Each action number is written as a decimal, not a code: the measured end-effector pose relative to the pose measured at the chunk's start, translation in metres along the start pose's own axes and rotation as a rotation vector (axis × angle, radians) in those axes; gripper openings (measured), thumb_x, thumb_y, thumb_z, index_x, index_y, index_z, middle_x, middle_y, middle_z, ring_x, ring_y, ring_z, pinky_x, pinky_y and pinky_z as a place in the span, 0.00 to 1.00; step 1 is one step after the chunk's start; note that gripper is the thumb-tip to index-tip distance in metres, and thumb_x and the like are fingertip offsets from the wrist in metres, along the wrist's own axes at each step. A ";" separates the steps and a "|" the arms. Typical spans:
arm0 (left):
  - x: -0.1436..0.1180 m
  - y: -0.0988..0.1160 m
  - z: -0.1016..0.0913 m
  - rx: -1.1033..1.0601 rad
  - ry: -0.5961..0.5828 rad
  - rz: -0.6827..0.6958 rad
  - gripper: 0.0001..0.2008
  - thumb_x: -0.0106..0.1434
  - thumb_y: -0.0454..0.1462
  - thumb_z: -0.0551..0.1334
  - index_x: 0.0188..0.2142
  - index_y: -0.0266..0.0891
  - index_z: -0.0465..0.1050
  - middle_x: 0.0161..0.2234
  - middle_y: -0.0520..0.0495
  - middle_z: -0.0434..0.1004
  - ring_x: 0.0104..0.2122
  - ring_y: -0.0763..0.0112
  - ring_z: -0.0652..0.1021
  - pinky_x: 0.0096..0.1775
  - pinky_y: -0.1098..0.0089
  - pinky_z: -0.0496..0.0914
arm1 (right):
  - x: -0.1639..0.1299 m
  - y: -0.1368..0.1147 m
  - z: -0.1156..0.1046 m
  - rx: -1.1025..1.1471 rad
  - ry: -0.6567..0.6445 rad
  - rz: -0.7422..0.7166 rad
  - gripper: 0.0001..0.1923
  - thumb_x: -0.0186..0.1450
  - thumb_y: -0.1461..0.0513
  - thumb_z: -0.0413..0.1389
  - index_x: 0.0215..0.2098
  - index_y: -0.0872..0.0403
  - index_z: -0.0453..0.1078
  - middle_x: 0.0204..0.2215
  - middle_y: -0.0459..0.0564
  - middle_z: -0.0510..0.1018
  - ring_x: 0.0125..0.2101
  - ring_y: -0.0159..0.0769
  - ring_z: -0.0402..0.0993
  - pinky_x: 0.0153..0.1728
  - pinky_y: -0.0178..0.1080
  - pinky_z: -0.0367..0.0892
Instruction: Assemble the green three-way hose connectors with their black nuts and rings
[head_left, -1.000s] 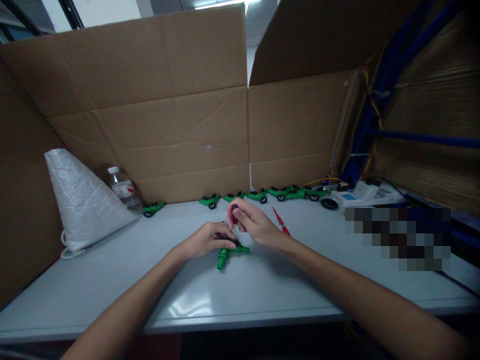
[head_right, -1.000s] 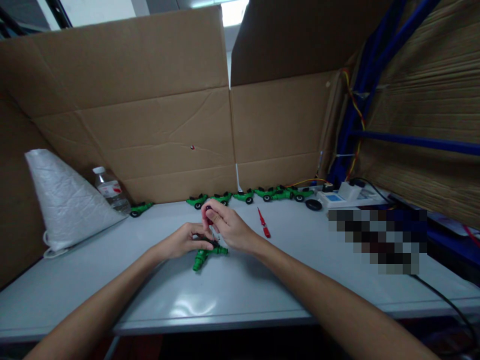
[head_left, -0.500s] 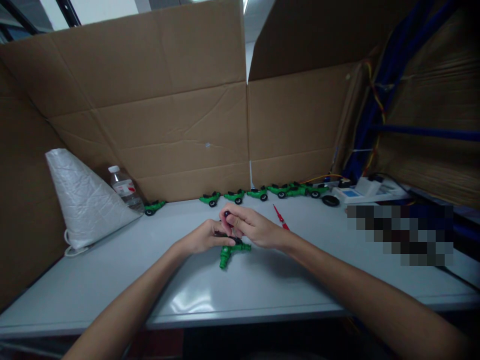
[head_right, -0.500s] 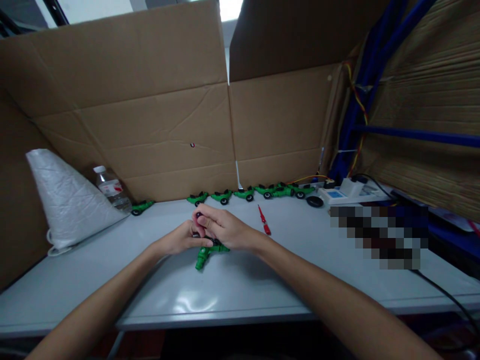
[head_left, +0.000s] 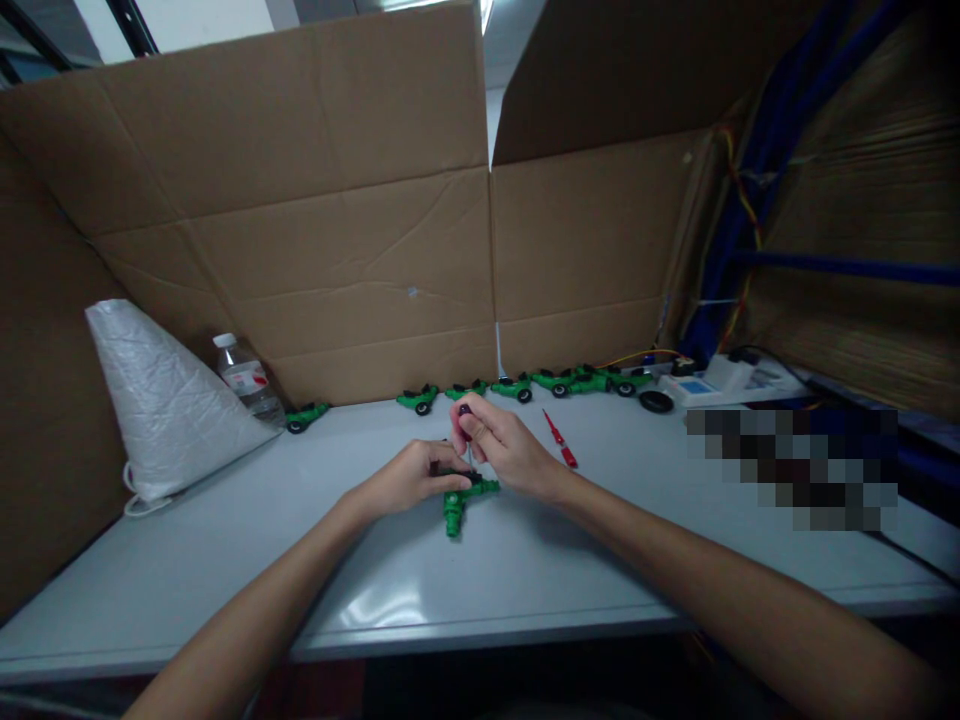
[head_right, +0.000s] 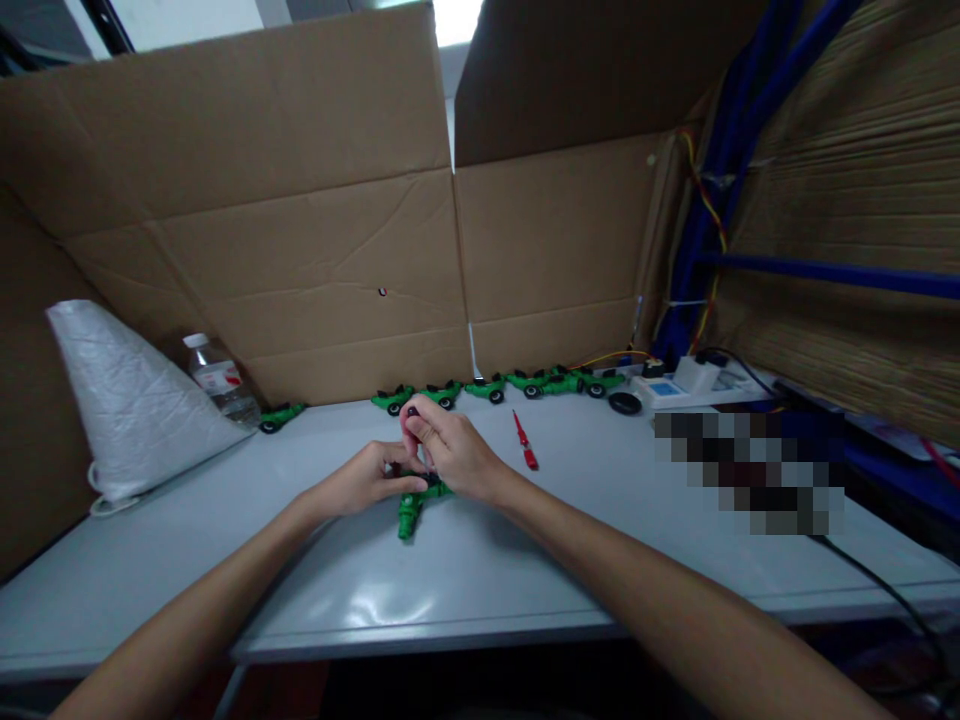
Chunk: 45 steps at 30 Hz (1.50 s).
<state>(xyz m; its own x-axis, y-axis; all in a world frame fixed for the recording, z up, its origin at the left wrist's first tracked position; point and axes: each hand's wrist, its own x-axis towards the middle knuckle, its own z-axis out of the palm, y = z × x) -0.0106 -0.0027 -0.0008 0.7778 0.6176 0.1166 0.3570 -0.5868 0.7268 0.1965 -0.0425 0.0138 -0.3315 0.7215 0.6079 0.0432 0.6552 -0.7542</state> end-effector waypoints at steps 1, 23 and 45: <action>0.000 0.001 0.001 0.008 0.004 -0.004 0.19 0.67 0.50 0.67 0.41 0.33 0.82 0.36 0.43 0.82 0.34 0.68 0.77 0.39 0.71 0.69 | 0.000 0.001 0.000 0.001 0.018 0.002 0.20 0.79 0.46 0.45 0.41 0.51 0.65 0.28 0.42 0.72 0.23 0.29 0.64 0.27 0.33 0.61; 0.000 -0.001 -0.001 -0.093 -0.074 0.028 0.20 0.66 0.50 0.69 0.44 0.33 0.84 0.40 0.39 0.84 0.40 0.64 0.81 0.44 0.68 0.73 | 0.003 0.001 -0.006 0.200 -0.007 0.050 0.20 0.74 0.44 0.54 0.39 0.52 0.66 0.28 0.43 0.74 0.19 0.26 0.61 0.20 0.31 0.57; 0.000 -0.002 -0.007 0.004 -0.079 0.037 0.21 0.69 0.50 0.66 0.50 0.35 0.84 0.43 0.39 0.84 0.43 0.61 0.81 0.48 0.66 0.73 | 0.005 -0.001 -0.018 0.210 -0.188 0.072 0.23 0.75 0.41 0.50 0.40 0.53 0.65 0.31 0.44 0.72 0.23 0.28 0.61 0.23 0.32 0.57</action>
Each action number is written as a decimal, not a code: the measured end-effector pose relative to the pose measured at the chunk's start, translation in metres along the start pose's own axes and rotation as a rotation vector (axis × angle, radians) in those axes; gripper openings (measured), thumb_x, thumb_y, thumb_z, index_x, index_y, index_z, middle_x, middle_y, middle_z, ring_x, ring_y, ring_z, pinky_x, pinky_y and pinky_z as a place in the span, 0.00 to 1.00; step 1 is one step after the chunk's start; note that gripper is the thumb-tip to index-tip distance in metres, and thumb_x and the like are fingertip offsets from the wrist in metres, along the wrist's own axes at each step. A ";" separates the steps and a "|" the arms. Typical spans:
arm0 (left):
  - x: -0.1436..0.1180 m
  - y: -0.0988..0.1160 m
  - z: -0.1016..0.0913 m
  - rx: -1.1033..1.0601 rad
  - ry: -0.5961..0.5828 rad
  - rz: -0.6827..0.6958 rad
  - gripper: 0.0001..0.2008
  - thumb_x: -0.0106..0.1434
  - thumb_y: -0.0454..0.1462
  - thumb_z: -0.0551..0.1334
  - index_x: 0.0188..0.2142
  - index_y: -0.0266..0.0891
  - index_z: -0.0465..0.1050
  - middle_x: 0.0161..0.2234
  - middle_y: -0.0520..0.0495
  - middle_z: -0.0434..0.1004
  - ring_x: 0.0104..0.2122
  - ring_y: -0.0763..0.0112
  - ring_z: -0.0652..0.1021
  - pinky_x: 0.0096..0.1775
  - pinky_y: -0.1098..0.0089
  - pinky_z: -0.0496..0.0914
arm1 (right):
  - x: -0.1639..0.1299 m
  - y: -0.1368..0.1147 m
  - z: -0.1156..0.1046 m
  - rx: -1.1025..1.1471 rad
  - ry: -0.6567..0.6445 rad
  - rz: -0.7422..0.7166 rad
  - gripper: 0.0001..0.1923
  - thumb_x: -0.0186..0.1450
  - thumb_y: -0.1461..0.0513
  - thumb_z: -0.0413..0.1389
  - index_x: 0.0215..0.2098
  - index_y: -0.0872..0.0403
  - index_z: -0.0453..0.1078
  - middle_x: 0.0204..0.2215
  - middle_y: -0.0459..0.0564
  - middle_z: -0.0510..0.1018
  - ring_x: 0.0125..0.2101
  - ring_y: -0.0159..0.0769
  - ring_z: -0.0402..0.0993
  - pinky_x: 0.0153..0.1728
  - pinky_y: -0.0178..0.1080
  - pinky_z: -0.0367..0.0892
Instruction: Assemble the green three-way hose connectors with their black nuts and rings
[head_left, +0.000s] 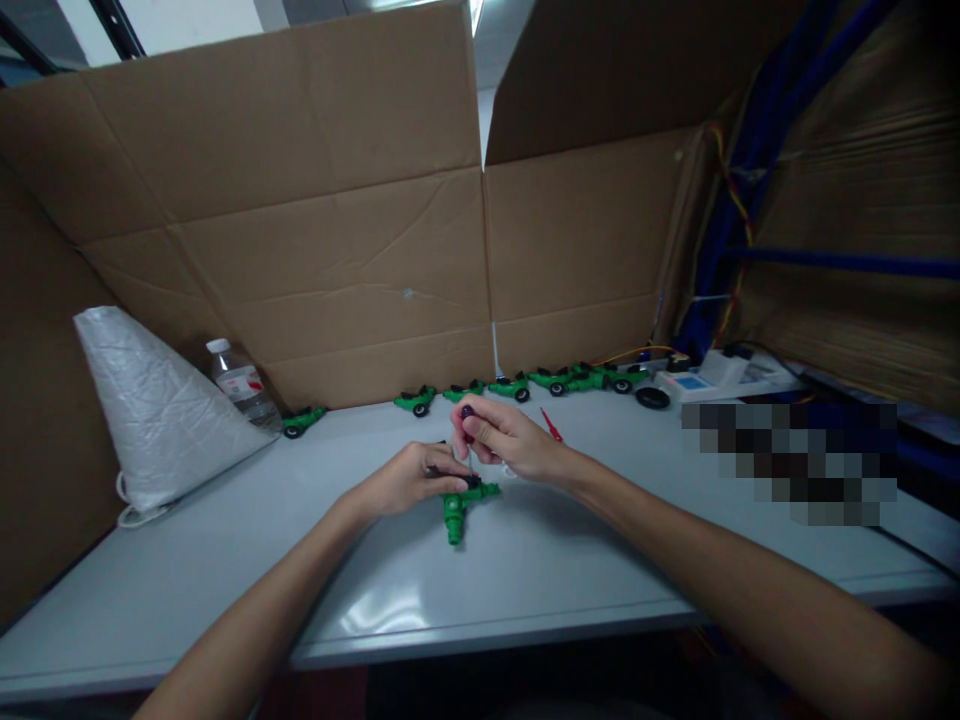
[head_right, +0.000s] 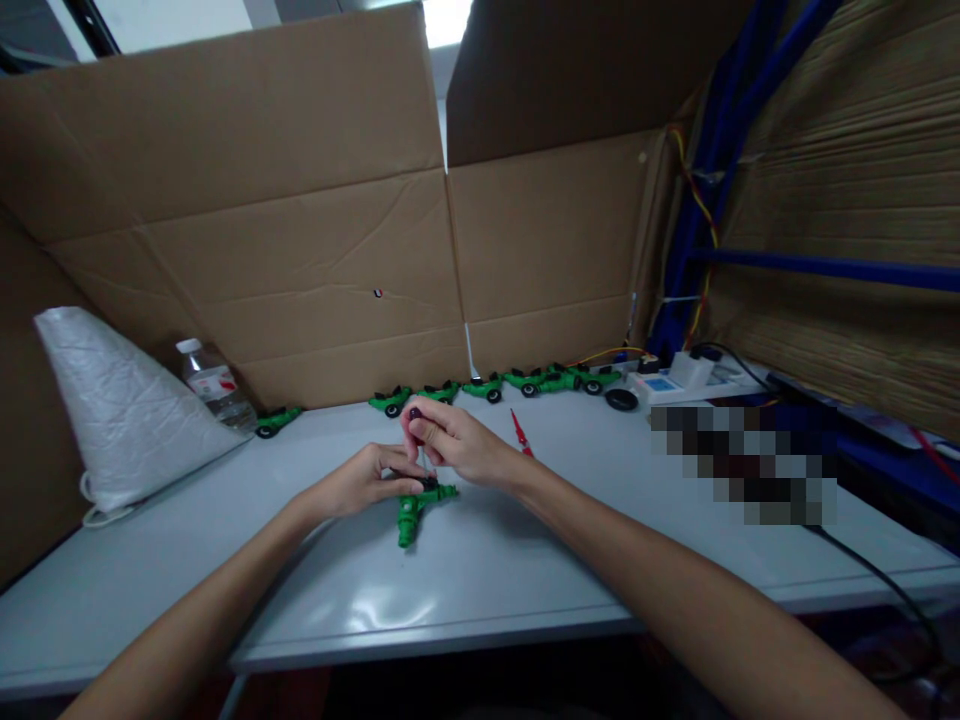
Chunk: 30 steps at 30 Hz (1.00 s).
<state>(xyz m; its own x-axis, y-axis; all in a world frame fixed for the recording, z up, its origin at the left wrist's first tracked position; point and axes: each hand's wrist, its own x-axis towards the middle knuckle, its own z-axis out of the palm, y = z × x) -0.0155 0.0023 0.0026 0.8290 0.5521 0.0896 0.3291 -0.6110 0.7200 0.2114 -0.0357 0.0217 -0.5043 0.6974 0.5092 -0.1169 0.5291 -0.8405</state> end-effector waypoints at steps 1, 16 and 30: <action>0.000 0.001 0.000 0.015 0.003 -0.005 0.21 0.69 0.50 0.66 0.50 0.35 0.84 0.42 0.39 0.84 0.42 0.62 0.81 0.47 0.66 0.73 | 0.000 0.002 0.000 0.012 0.022 -0.002 0.23 0.75 0.42 0.51 0.40 0.52 0.65 0.30 0.44 0.73 0.22 0.28 0.60 0.22 0.32 0.57; -0.002 0.017 0.011 -0.041 0.018 -0.063 0.18 0.69 0.49 0.65 0.41 0.34 0.74 0.30 0.50 0.73 0.28 0.73 0.70 0.33 0.73 0.66 | -0.001 0.006 0.008 -0.105 0.172 -0.010 0.21 0.75 0.44 0.51 0.38 0.52 0.66 0.30 0.44 0.76 0.21 0.27 0.65 0.23 0.31 0.61; 0.002 0.020 0.026 0.181 0.210 -0.135 0.09 0.66 0.39 0.63 0.31 0.38 0.69 0.25 0.56 0.64 0.25 0.76 0.64 0.27 0.74 0.57 | -0.002 0.030 0.011 -0.074 0.246 0.083 0.20 0.76 0.47 0.51 0.36 0.53 0.66 0.23 0.40 0.71 0.18 0.26 0.61 0.19 0.30 0.57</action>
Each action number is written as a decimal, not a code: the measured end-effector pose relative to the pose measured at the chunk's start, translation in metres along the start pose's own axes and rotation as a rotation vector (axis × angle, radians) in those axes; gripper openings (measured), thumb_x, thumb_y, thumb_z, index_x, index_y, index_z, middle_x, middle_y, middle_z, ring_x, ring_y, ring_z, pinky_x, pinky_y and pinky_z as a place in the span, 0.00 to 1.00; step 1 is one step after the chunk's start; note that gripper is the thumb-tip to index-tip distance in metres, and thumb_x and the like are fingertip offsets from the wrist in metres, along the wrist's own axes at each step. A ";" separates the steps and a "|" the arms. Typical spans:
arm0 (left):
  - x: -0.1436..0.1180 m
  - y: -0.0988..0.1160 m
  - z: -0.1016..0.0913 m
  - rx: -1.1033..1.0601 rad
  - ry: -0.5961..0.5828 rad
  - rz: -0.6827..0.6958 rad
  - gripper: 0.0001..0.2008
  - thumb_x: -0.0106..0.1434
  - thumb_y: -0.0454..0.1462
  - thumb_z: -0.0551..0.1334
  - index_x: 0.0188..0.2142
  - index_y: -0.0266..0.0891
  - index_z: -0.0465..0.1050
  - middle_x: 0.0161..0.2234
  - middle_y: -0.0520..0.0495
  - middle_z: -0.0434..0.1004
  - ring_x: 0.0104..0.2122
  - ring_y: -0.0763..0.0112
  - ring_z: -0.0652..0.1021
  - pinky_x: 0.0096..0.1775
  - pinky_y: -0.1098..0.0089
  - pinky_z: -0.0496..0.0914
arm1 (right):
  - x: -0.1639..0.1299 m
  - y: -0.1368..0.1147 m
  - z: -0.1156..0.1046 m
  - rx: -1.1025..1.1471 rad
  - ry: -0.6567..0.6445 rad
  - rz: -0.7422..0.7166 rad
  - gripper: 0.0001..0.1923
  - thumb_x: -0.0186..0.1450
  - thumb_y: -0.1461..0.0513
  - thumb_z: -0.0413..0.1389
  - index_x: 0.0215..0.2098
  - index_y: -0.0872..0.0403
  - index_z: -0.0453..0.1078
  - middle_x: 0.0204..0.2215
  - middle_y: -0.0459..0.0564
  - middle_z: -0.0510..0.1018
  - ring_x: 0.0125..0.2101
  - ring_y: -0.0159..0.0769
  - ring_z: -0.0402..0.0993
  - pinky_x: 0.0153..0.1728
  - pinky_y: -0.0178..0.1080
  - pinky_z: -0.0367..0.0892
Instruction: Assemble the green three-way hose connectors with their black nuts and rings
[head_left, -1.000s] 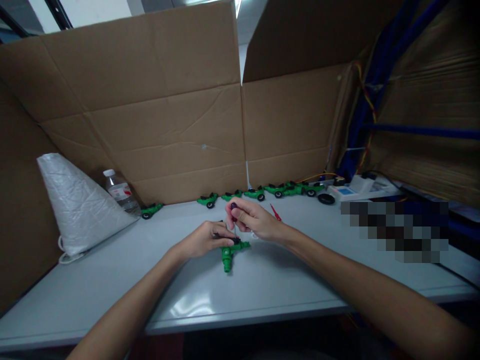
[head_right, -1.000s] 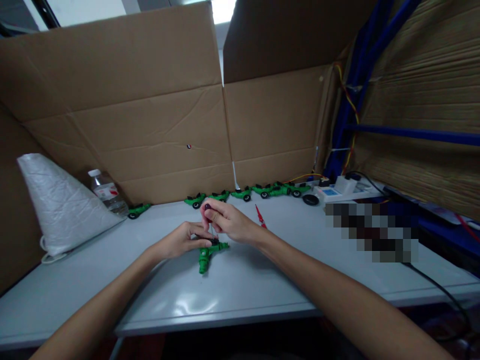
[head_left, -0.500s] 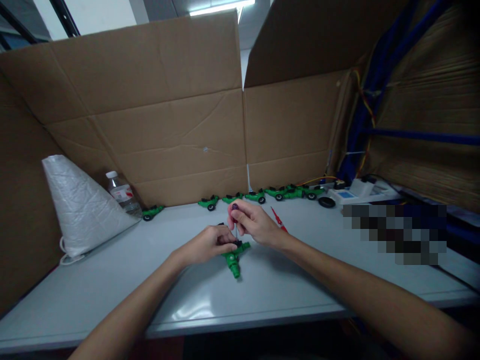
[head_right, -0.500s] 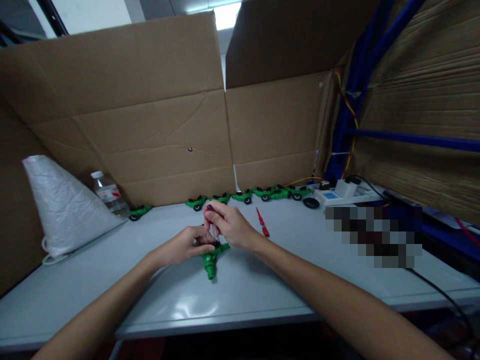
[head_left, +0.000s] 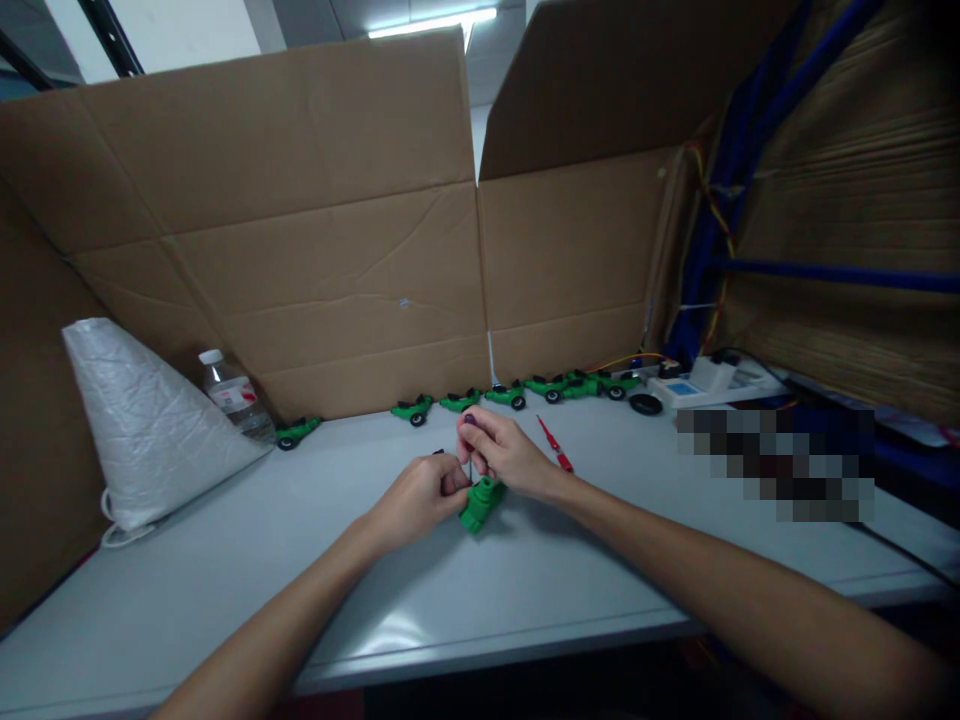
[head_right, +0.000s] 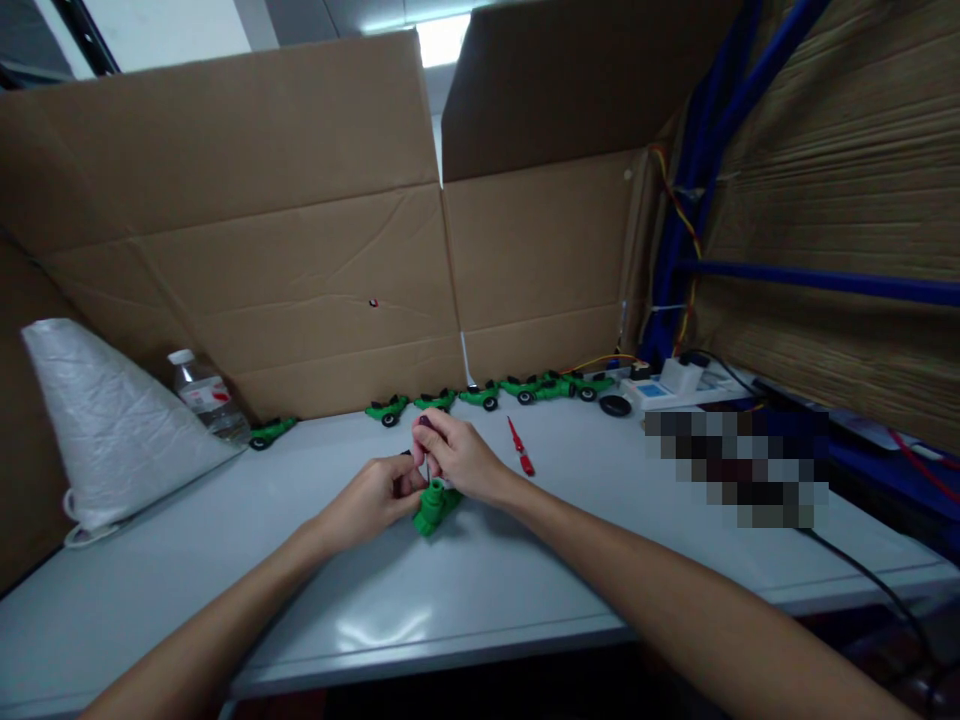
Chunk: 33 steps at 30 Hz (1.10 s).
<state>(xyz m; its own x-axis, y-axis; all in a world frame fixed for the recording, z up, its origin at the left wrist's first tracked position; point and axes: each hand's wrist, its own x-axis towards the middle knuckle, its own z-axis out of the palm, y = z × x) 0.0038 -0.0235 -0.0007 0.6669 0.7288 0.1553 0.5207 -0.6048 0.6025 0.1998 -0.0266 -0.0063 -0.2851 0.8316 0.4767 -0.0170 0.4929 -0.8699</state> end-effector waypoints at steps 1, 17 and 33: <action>0.000 0.001 -0.001 -0.008 -0.001 0.002 0.09 0.66 0.39 0.63 0.32 0.37 0.70 0.25 0.55 0.66 0.25 0.75 0.65 0.27 0.74 0.58 | 0.001 0.000 -0.001 0.022 0.010 -0.003 0.19 0.76 0.47 0.51 0.37 0.53 0.65 0.25 0.41 0.72 0.18 0.25 0.61 0.18 0.29 0.57; -0.004 0.013 -0.013 0.049 -0.063 0.062 0.15 0.67 0.47 0.67 0.34 0.39 0.71 0.27 0.54 0.72 0.26 0.74 0.69 0.30 0.73 0.61 | 0.005 -0.012 -0.010 -0.040 0.148 -0.081 0.18 0.77 0.49 0.49 0.36 0.51 0.64 0.26 0.40 0.73 0.18 0.25 0.59 0.20 0.30 0.56; -0.007 0.020 -0.008 0.103 -0.088 0.075 0.14 0.70 0.48 0.63 0.45 0.39 0.72 0.31 0.51 0.75 0.28 0.70 0.72 0.32 0.71 0.63 | 0.001 -0.010 -0.005 -0.358 0.249 -0.044 0.14 0.76 0.51 0.51 0.40 0.51 0.68 0.18 0.38 0.71 0.18 0.30 0.65 0.24 0.32 0.57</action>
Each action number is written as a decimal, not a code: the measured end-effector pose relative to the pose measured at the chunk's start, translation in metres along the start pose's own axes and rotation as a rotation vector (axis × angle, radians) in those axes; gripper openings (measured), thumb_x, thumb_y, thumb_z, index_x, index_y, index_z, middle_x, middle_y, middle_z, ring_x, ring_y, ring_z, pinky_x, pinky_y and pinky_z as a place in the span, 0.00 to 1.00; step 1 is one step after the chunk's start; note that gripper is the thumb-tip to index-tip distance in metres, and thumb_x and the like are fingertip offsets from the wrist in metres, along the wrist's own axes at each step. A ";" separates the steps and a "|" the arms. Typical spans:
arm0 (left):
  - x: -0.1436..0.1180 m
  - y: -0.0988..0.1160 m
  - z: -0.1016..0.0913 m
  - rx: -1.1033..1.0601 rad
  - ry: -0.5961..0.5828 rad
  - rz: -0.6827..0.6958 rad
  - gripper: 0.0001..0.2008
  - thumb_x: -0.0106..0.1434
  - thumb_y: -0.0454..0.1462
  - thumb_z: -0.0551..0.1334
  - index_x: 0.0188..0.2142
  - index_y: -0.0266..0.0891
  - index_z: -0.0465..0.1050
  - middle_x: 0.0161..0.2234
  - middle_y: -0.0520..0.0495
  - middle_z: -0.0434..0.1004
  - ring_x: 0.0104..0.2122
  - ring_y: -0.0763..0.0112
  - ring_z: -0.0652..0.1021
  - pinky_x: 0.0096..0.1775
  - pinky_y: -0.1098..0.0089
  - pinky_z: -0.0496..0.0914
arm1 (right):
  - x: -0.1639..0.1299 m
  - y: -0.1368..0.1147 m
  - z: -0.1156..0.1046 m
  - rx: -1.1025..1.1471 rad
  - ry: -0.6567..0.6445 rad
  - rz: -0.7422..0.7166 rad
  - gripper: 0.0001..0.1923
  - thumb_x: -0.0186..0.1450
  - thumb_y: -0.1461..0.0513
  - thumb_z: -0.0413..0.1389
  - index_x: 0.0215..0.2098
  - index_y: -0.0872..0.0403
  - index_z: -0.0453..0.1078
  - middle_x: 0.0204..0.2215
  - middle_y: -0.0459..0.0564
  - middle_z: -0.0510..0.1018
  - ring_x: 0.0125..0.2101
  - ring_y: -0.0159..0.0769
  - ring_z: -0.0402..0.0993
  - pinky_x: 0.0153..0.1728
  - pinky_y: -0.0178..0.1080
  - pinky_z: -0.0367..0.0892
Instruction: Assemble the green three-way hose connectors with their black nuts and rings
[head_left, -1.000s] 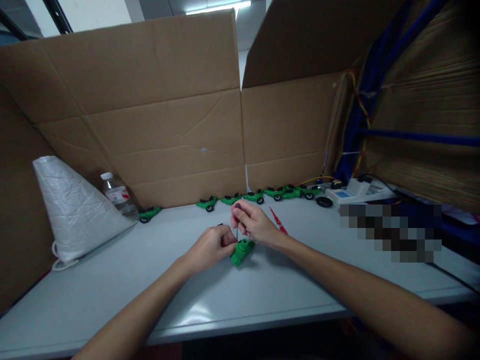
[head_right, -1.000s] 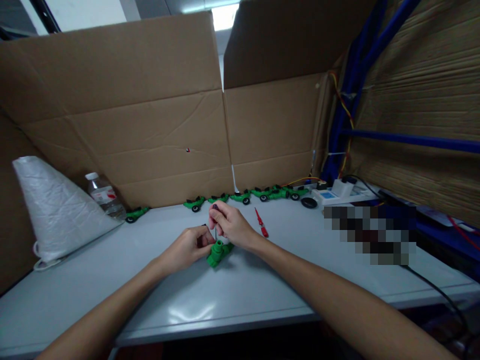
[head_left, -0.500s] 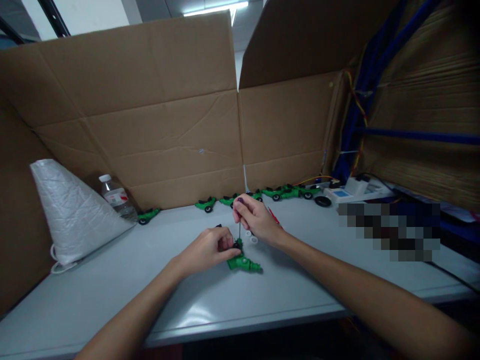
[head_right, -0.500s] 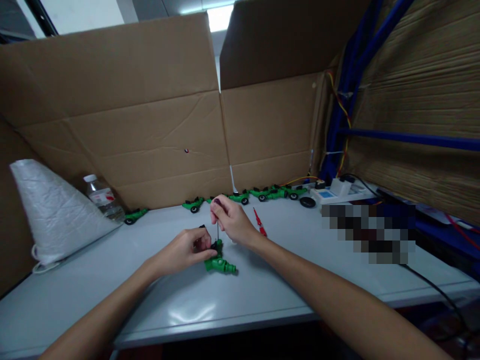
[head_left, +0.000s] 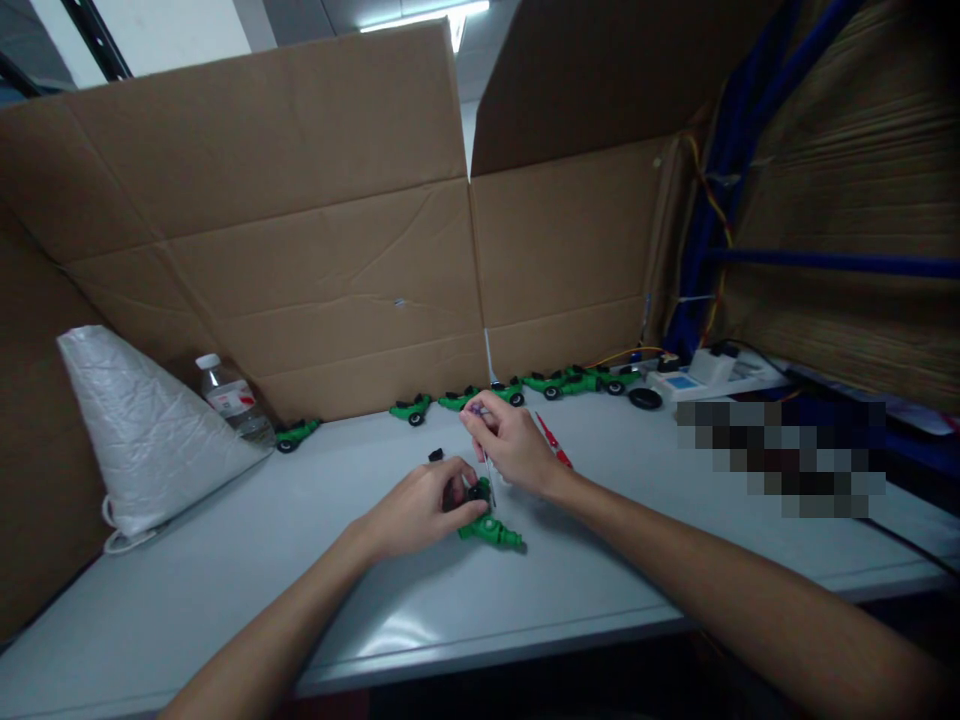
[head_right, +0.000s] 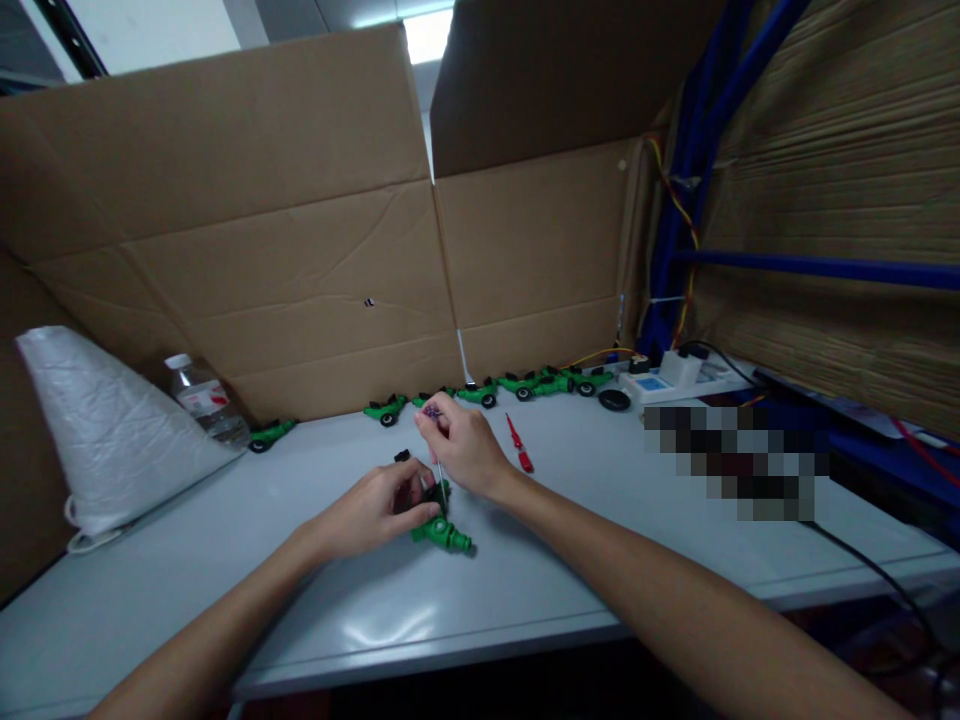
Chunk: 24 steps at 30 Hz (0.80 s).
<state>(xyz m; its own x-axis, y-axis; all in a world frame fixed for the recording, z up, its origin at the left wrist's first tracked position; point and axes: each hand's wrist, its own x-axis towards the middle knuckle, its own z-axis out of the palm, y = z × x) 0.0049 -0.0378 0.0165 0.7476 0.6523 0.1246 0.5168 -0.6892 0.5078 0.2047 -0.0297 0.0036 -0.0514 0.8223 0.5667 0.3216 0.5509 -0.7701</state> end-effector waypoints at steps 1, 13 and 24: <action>0.000 -0.001 0.001 -0.001 0.000 0.006 0.13 0.70 0.46 0.62 0.45 0.39 0.72 0.31 0.51 0.75 0.29 0.70 0.73 0.33 0.71 0.64 | 0.001 0.000 -0.002 -0.052 0.026 0.005 0.13 0.75 0.51 0.51 0.41 0.51 0.69 0.17 0.38 0.70 0.18 0.30 0.64 0.23 0.32 0.56; 0.000 -0.002 0.001 -0.073 0.052 0.032 0.13 0.76 0.45 0.55 0.49 0.39 0.70 0.37 0.48 0.75 0.34 0.68 0.73 0.39 0.68 0.67 | 0.018 0.011 -0.029 -0.925 0.000 0.142 0.19 0.79 0.52 0.44 0.55 0.48 0.73 0.40 0.53 0.86 0.39 0.44 0.82 0.37 0.37 0.65; 0.006 -0.019 -0.001 -0.392 0.245 -0.007 0.16 0.77 0.50 0.54 0.53 0.42 0.60 0.32 0.54 0.64 0.29 0.72 0.66 0.34 0.70 0.63 | 0.016 0.027 -0.036 -1.088 -0.255 0.356 0.21 0.78 0.55 0.46 0.63 0.58 0.64 0.49 0.66 0.82 0.50 0.54 0.81 0.48 0.46 0.70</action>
<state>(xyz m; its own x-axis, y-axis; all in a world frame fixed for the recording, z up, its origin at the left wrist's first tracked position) -0.0007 -0.0201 0.0080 0.5998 0.7441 0.2942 0.2889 -0.5443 0.7876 0.2470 -0.0066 0.0023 0.0561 0.9783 0.1995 0.9887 -0.0267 -0.1473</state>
